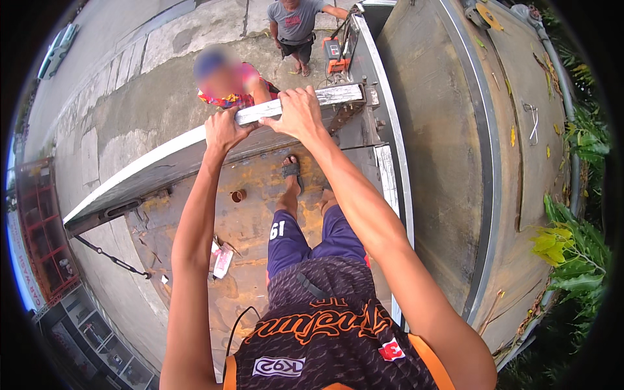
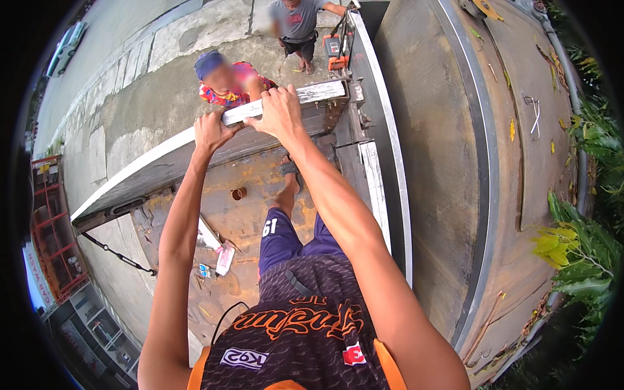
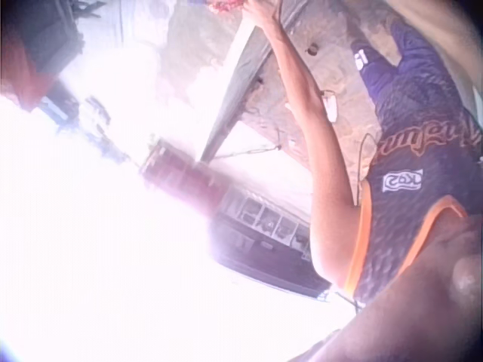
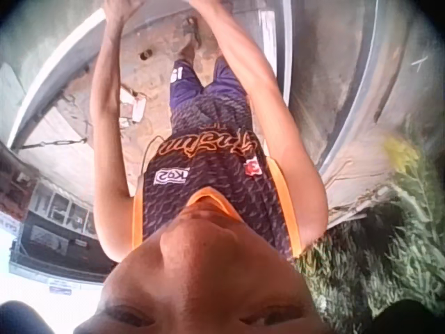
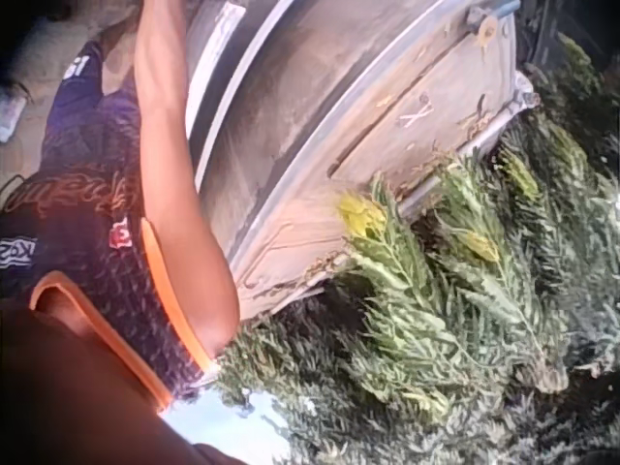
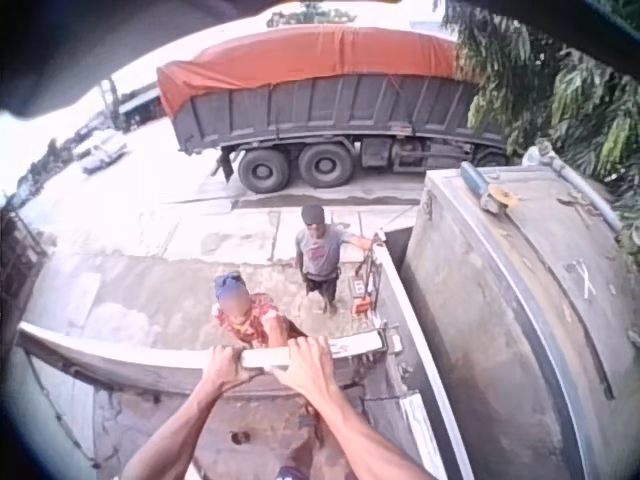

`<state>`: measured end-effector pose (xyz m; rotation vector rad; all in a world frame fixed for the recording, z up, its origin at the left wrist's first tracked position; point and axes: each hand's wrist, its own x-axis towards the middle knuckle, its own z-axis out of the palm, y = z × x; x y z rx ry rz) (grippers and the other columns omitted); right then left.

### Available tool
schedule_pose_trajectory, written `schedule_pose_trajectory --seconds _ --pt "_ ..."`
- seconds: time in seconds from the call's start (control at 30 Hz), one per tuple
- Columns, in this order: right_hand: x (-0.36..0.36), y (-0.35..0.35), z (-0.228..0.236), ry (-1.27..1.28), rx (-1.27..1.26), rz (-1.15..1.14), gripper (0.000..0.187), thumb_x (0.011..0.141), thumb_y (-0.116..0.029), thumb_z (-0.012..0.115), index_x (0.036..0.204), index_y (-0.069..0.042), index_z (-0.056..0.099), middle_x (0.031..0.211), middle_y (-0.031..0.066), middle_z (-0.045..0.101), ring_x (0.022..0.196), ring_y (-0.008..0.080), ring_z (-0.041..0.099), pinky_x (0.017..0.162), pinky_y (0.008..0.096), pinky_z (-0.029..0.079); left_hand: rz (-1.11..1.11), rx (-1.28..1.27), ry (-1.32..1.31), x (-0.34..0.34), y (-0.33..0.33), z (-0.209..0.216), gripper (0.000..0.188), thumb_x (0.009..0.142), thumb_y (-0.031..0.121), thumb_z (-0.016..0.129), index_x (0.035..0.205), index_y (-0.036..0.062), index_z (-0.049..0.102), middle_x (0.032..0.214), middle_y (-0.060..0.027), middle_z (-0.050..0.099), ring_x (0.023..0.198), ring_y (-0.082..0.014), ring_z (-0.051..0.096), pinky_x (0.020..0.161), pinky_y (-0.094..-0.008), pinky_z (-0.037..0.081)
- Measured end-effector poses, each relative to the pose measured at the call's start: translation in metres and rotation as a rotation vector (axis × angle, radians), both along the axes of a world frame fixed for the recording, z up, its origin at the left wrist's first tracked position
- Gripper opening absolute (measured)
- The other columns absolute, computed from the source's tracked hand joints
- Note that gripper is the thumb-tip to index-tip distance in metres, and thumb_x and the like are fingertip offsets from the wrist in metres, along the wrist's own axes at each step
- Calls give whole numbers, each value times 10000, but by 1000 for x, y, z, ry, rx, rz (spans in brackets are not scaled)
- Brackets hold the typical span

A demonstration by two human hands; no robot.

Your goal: The person positions a long metal bar onto a metal frame structure while two coworkers assist. One coworker uses a hammer to tap the bar into place. The person then uses a sledgehammer to secure the bar, and the group lifts the assembled frame section together.

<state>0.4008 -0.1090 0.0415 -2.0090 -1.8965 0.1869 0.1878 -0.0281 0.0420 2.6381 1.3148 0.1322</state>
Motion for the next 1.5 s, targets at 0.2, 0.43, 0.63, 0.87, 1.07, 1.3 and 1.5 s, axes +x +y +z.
schedule_pose_trajectory --seconds 0.2,0.43,0.63,0.87,1.07,1.3,1.5 --pt "-11 -13 -5 -121 -25 -25 869 693 -762 757 1130 -16 677 1130 130 665 1136 279 589 997 436 386 73 16 -21 3 -4 -3 704 655 628 856 1038 41 797 823 -214 752 780 -361 754 759 -465 597" --pt "-18 -14 3 -97 -133 -78 887 700 -722 774 1222 -21 620 1157 97 617 1165 250 543 1067 444 344 86 -45 -32 2 -4 -2 758 648 657 854 1049 18 779 833 -222 749 813 -361 754 764 -474 592" --pt "-20 -14 6 -76 -191 -68 873 710 -686 794 1232 -16 590 1167 108 597 1179 272 529 1080 448 342 -8 -151 -45 -10 5 4 815 695 764 760 988 3 768 842 -225 748 830 -402 746 781 -500 589" --pt "-26 -17 14 -86 -280 -91 836 767 -614 789 1286 -6 546 1226 131 567 1260 303 494 1178 470 292 47 -336 145 -75 33 14 894 732 839 677 1005 -8 755 861 -253 742 857 -415 744 798 -511 581" --pt "-19 -27 20 19 -359 -100 846 839 -512 763 1476 -50 453 1478 137 499 1467 305 366 1264 482 194 206 -319 -23 -88 34 -11 587 1030 546 487 996 44 791 915 -283 726 908 -484 704 861 -550 550" --pt "-19 -25 24 36 -437 -118 869 834 -519 762 1496 -57 440 1517 135 469 1471 310 357 1252 500 205 600 -490 266 -188 81 -7 569 934 601 543 1067 121 819 1182 -189 746 1201 -370 663 1205 -582 260" --pt "-15 -30 15 -19 -373 -96 824 827 -450 778 1470 -45 458 1472 125 496 1449 307 377 1241 508 227 679 -208 116 -221 54 -21 539 941 542 519 1051 105 815 1230 -129 710 1310 -328 541 1209 -696 162"
